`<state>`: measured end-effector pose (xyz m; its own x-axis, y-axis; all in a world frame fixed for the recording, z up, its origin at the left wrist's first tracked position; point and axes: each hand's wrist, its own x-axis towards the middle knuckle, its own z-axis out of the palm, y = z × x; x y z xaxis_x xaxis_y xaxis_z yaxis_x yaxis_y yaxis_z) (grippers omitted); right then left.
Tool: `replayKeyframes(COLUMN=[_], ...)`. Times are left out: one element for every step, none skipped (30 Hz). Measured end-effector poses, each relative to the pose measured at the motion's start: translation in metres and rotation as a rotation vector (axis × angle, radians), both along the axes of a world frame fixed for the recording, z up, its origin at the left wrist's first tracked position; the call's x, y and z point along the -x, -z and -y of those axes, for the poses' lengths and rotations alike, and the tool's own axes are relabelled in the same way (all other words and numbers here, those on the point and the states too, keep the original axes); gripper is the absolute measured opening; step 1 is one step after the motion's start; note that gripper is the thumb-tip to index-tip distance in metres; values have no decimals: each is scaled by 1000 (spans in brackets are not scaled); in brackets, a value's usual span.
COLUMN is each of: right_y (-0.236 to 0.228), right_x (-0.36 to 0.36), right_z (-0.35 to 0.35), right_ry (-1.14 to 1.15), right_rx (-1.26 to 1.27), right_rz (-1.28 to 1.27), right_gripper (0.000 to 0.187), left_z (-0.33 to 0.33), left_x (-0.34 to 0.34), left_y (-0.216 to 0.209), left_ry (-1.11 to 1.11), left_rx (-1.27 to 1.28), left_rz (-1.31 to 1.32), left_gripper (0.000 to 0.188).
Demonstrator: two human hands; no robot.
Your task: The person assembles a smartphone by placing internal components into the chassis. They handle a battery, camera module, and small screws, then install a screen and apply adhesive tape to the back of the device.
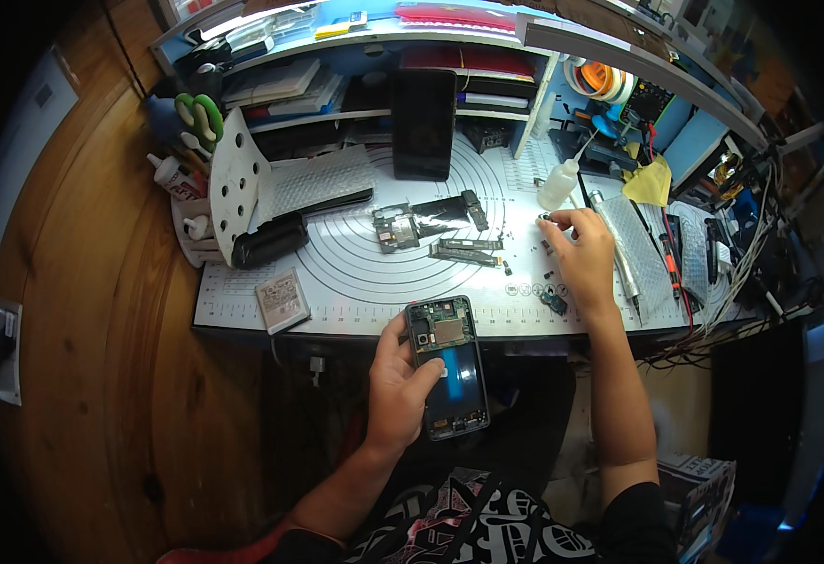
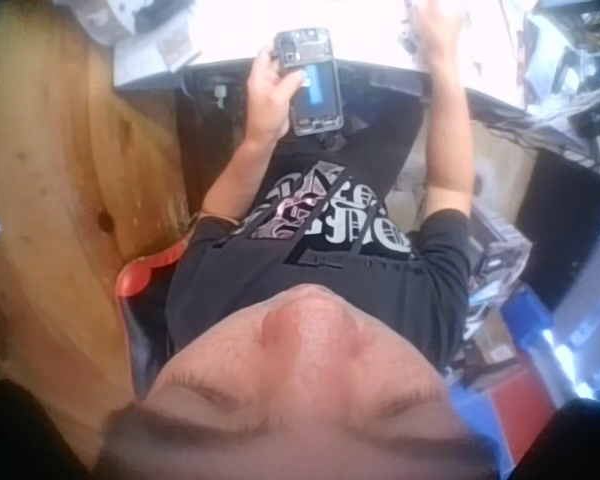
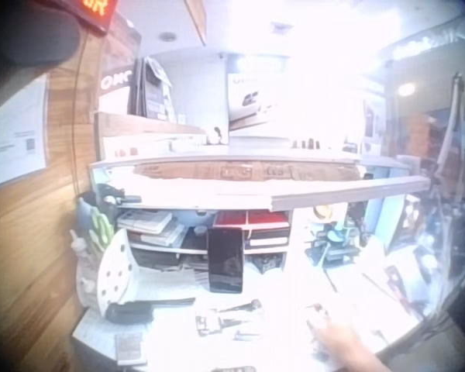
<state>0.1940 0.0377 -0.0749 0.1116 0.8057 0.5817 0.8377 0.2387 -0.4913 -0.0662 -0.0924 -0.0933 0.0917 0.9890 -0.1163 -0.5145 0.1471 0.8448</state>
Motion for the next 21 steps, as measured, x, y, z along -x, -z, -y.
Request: replayKeyframes(right_y=[-8,-19,-26,-29,-29,-29,-29,-28,-28,-28,-27,-26,-25,-25,-26,-26,-27,-28,-28,-28,-29], right_x=[11,24,37,47,56,64,69,74,78,80,80,81,82,82,81,81,82,82,83,82,82], right_z=[8,20,32,43,53,61,67,72,75,78,78,78,78,78,79,79,80,80,81,81,81], right_ry=[-65,-130,-191,-291,-391,-505,-614,-662,-709,-756,-754,-758,-762,-766,-769,-772,-783,-792,-800,-797,-793], right_rx=[13,26,39,27,15,34,50,47,42,38,31,22,13,2,-8,-18,-25,-31,-38,-39,-42], right_rz=[-46,-91,-135,-114,-93,-77,-58,-19,22,63,89,112,134,140,146,153,157,162,167,161,154], right_gripper=[18,17,17,18,19,21,23,24,26,27,27,28,29,29,30,30,31,31,32,32,32], left_z=[0,1,1,1,1,2,1,1,1,2,3,4,5,7,7,7,8,8,9,9,9], left_x=[1,2,3,2,1,3,5,8,9,10,10,11,11,11,12,13,13,13,12,12,12], left_y=[1,2,3,2,2,1,0,-1,-2,-3,-3,-5,-6,-7,-7,-6,-6,-7,-8,-10,-12], left_ry=[-4,-9,-11,-4,1,32,66,99,123,146,170,170,171,172,175,178,181,177,173,169,180], left_rx=[-4,-8,-8,-7,-7,11,26,41,41,41,41,40,40,40,34,27,21,23,25,27,31], left_rz=[11,22,18,15,12,8,6,4,-20,-43,-66,-65,-63,-62,-61,-60,-60,-55,-50,-46,-47], left_gripper=[66,67,68,68,69,69,69,69,70,70,70,71,71,72,72,72,72,72,71,71,71])
